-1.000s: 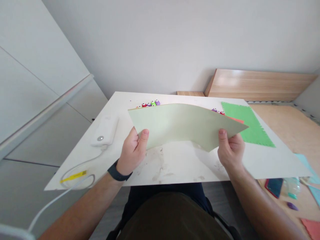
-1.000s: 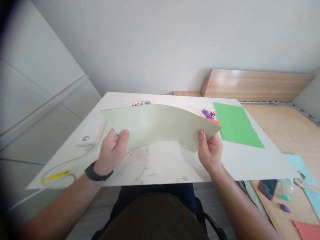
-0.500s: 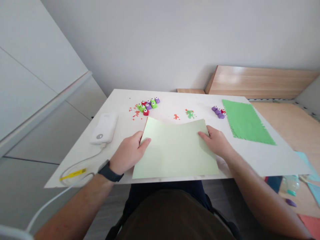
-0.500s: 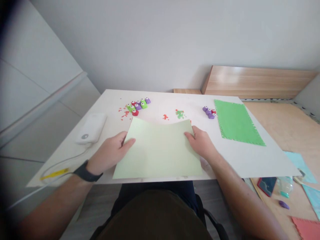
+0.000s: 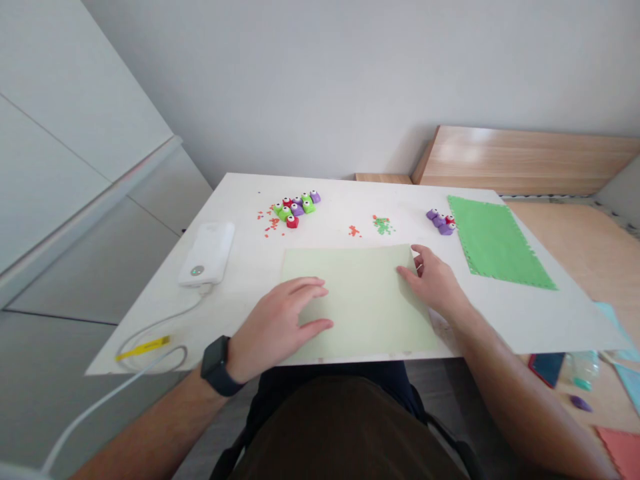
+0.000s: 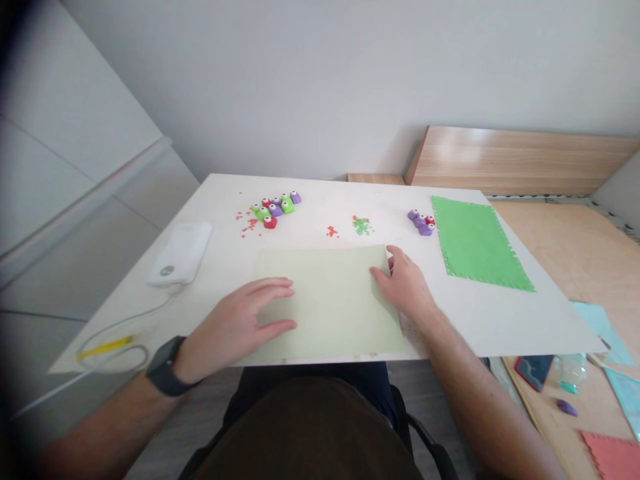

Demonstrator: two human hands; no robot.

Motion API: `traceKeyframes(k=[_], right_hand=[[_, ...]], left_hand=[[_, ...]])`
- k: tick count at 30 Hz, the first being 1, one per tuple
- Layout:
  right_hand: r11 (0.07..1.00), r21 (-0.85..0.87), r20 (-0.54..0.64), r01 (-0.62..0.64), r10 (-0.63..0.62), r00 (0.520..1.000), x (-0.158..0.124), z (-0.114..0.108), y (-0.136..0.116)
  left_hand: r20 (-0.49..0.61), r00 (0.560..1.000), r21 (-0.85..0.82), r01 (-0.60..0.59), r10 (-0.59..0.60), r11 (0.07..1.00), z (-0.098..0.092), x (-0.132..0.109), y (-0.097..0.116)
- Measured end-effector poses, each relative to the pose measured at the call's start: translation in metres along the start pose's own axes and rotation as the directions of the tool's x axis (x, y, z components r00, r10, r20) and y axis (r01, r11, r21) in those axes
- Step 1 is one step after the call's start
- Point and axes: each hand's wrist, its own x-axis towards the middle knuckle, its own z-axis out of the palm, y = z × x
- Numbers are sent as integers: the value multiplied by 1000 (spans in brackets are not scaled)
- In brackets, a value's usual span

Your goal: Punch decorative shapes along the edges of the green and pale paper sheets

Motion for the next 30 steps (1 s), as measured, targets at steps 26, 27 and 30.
traceKeyframes(k=[26, 27, 30], right_hand=[[994, 102, -32, 32, -29, 999, 1, 4, 8], [994, 109, -31, 31, -28, 999, 1, 4, 8], [991, 132, -28, 23, -20, 999, 1, 3, 8]], left_hand=[[250, 941, -23, -230, 229, 973, 12, -11, 33], [252, 939, -29, -233, 232, 972, 11, -12, 33], [259, 936, -46, -236, 240, 971, 10, -12, 32]])
